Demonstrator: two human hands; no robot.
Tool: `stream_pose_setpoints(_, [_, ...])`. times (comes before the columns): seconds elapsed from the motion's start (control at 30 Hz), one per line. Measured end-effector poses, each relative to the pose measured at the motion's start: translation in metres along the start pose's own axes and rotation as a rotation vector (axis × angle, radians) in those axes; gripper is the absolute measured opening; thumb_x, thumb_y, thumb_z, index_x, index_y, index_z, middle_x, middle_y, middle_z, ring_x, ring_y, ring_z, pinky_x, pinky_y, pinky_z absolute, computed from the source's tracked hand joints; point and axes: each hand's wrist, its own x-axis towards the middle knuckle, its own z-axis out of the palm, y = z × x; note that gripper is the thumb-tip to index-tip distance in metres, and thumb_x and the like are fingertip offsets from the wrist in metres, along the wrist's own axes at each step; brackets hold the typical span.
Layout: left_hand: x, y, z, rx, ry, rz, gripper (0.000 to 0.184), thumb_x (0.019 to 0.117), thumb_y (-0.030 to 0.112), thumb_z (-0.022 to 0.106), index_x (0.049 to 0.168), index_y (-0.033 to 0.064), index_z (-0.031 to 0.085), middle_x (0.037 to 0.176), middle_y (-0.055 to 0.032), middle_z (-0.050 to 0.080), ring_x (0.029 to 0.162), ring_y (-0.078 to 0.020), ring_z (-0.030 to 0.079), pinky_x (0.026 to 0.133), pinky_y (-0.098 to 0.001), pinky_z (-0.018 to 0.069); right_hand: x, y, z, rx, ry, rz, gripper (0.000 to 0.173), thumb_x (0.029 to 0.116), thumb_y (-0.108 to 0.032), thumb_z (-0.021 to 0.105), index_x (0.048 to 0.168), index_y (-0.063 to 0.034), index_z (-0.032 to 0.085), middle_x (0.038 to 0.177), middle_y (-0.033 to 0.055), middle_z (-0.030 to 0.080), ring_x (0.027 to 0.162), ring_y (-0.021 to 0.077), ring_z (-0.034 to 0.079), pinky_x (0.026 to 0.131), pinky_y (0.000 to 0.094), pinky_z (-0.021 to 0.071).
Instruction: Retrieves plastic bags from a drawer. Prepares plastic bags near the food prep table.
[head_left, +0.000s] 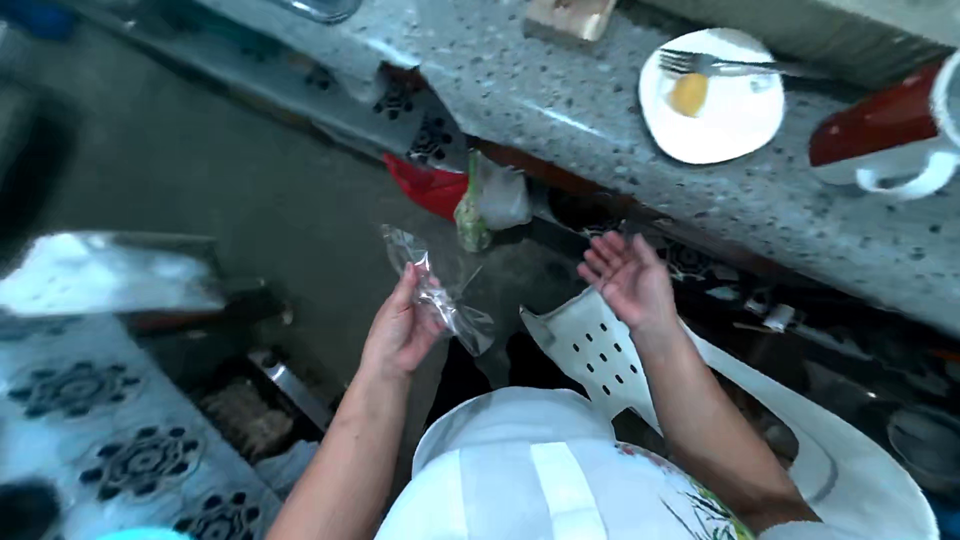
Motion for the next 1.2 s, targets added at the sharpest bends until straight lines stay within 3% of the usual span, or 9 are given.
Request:
stream_pose_setpoints(0.1, [-0.024, 0.009, -0.016, -0.103, -0.096, -0.005, 0.037, 0.1106, 0.042, 0.036, 0.117, 0.0146, 0.060, 0.085, -0.0015, 0.069, 0.070, -0.0109, 0.070, 0.061, -0.0265, 0.0615, -0.016, 0.035, 0.021, -0.483, -0.350, -0.072, 0.046, 0.1080, -0.033, 0.042, 0.148, -0.0099, 0.047, 0.144, 0.0079, 0.056, 0.124, 0.0221, 0.061, 0.100, 0.0436, 0.0542])
stream_pose_setpoints(0.2, [-0.052, 0.024, -0.047, -0.202, -0.227, 0.104, 0.038, 0.1090, 0.045, 0.039, 0.118, 0.0176, 0.062, 0.091, -0.0008, 0.071, 0.076, -0.0111, 0.072, 0.064, -0.0269, 0.0624, -0.009, 0.065, 0.040, -0.578, -0.332, 0.076, 0.058, 0.1077, -0.045, 0.046, 0.159, -0.0198, 0.033, 0.154, 0.0147, 0.045, 0.132, 0.0356, 0.054, 0.095, 0.0562, 0.0528])
stream_pose_setpoints(0.4, [-0.101, 0.044, -0.166, -0.395, -0.294, 0.422, 0.041, 0.1074, 0.049, 0.040, 0.111, 0.0215, 0.070, 0.097, 0.0023, 0.074, 0.092, -0.0105, 0.072, 0.079, -0.0318, 0.0635, -0.038, 0.147, 0.084, -0.452, -0.606, 0.552, 0.086, 0.0989, -0.077, 0.016, 0.162, -0.0184, 0.016, 0.146, 0.0233, 0.052, 0.119, 0.0431, 0.063, 0.084, 0.0595, 0.0566])
stream_pose_setpoints(0.7, [-0.158, -0.015, -0.348, -0.658, 0.128, 0.634, 0.043, 0.1124, 0.036, 0.026, 0.106, 0.0190, 0.065, 0.089, 0.0024, 0.073, 0.083, -0.0088, 0.073, 0.074, -0.0275, 0.0634, -0.123, 0.194, 0.244, -0.322, -1.231, 0.515, 0.103, 0.0779, -0.094, 0.041, 0.143, -0.0163, 0.055, 0.137, 0.0114, 0.065, 0.114, 0.0328, 0.069, 0.089, 0.0517, 0.0603])
stream_pose_setpoints(0.77, [-0.169, -0.029, -0.380, -0.687, 0.227, 0.656, 0.043, 0.1129, 0.036, 0.022, 0.108, 0.0188, 0.062, 0.088, 0.0032, 0.073, 0.080, -0.0088, 0.073, 0.072, -0.0272, 0.0633, -0.139, 0.208, 0.271, -0.458, -1.280, 0.521, 0.093, 0.0866, -0.086, 0.043, 0.145, -0.0143, 0.054, 0.137, 0.0113, 0.066, 0.115, 0.0315, 0.069, 0.092, 0.0512, 0.0597])
stream_pose_setpoints(0.83, [-0.181, -0.037, -0.406, -0.703, 0.311, 0.671, 0.044, 0.1130, 0.037, 0.020, 0.108, 0.0200, 0.060, 0.086, 0.0051, 0.072, 0.077, -0.0076, 0.072, 0.070, -0.0262, 0.0629, -0.162, 0.223, 0.296, -0.696, -1.272, 0.449, 0.059, 0.1071, -0.053, 0.035, 0.142, -0.0088, 0.052, 0.130, 0.0111, 0.069, 0.106, 0.0263, 0.072, 0.090, 0.0447, 0.0607])
stream_pose_setpoints(0.93, [-0.198, -0.048, -0.441, -0.698, 0.402, 0.681, 0.045, 0.1129, 0.039, 0.020, 0.106, 0.0215, 0.061, 0.084, 0.0068, 0.071, 0.076, -0.0055, 0.070, 0.069, -0.0247, 0.0616, -0.195, 0.250, 0.330, -0.961, -1.202, 0.320, 0.033, 0.1079, -0.014, 0.038, 0.131, -0.0029, 0.059, 0.112, 0.0100, 0.074, 0.089, 0.0189, 0.074, 0.080, 0.0353, 0.0635])
stream_pose_setpoints(1.07, [-0.221, -0.064, -0.480, -0.575, 0.686, 0.704, 0.034, 0.1127, 0.031, 0.034, 0.136, 0.0132, 0.052, 0.110, 0.0006, 0.070, 0.093, -0.0124, 0.071, 0.080, -0.0317, 0.0619, -0.209, 0.275, 0.369, -1.217, -1.296, -0.002, 0.029, 0.1093, -0.012, 0.044, 0.130, -0.0019, 0.063, 0.108, 0.0104, 0.075, 0.086, 0.0162, 0.073, 0.080, 0.0339, 0.0624])
stream_pose_setpoints(1.2, [-0.237, -0.075, -0.499, -0.109, 1.012, 0.995, 0.056, 0.1068, 0.019, 0.047, 0.154, -0.0046, 0.027, 0.148, -0.0095, 0.047, 0.125, -0.0065, 0.054, 0.101, -0.0259, 0.0497, -0.211, 0.286, 0.407, -1.546, -1.253, -0.802, 0.028, 0.1060, -0.010, 0.051, 0.126, -0.0089, 0.071, 0.111, 0.0140, 0.069, 0.090, 0.0237, 0.069, 0.082, 0.0446, 0.0604])
